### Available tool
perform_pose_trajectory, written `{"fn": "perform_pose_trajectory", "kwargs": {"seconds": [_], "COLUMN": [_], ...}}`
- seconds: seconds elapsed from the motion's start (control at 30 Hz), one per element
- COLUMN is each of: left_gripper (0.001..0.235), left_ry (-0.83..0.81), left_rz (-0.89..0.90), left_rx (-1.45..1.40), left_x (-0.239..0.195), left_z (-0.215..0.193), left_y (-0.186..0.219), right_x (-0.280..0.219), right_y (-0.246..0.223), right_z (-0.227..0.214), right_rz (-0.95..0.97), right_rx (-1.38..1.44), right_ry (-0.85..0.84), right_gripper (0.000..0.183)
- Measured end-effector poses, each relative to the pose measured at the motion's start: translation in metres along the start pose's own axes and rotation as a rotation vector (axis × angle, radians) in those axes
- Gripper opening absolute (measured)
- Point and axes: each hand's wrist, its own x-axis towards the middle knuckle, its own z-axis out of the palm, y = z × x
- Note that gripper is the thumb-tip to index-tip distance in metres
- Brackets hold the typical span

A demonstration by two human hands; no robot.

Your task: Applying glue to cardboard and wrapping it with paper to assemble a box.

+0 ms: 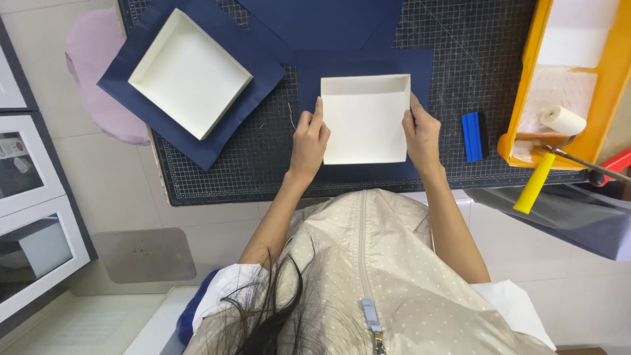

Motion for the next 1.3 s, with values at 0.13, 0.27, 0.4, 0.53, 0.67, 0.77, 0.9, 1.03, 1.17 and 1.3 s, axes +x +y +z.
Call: {"fn": "perform_pose_trajectory", "kwargs": {"seconds": [0.13, 0.27, 0.4, 0.53, 0.67, 0.77, 0.9, 1.03, 1.17, 1.3], "left_gripper": [0.050, 0.051, 0.051, 0.055, 0.057, 0.059, 0.061, 0.059, 0.057, 0.058], "left_ry": [-0.023, -0.024, -0.023, -0.038, -0.068, -0.089, -0.073, -0.076, -0.052, 0.012], "left_rz": [-0.016, -0.009, 0.001, 0.019, 0.046, 0.071, 0.101, 0.108, 0.101, -0.019], "left_rx": [0.007, 0.021, 0.033, 0.045, 0.062, 0.087, 0.126, 0.157, 0.188, 0.138], "left_x": [0.003, 0.002, 0.002, 0.003, -0.005, -0.004, -0.005, -0.005, -0.003, -0.003], "left_z": [-0.003, -0.003, -0.001, 0.002, 0.010, 0.015, 0.019, 0.019, 0.007, 0.001], "left_y": [0.003, 0.003, 0.000, -0.006, -0.017, -0.023, -0.027, -0.024, -0.007, 0.005], "right_x": [-0.001, -0.002, -0.002, 0.000, -0.003, 0.000, 0.000, -0.001, -0.005, -0.012], "right_y": [0.004, 0.001, 0.007, 0.003, -0.007, -0.015, -0.008, -0.003, 0.030, 0.015], "right_z": [0.001, 0.000, 0.001, -0.001, -0.008, -0.011, -0.007, -0.005, 0.010, 0.006], "right_rz": [0.002, -0.008, -0.018, -0.015, -0.022, -0.010, -0.093, -0.096, -0.095, -0.064], "right_rx": [-0.001, 0.003, 0.011, 0.020, 0.030, 0.061, 0.036, 0.023, -0.166, -0.427], "right_ry": [0.009, 0.010, 0.016, 0.006, -0.050, -0.095, -0.070, -0.069, -0.010, 0.011], "right_gripper": [0.037, 0.036, 0.035, 0.035, 0.039, 0.042, 0.031, 0.034, 0.011, 0.039]}}
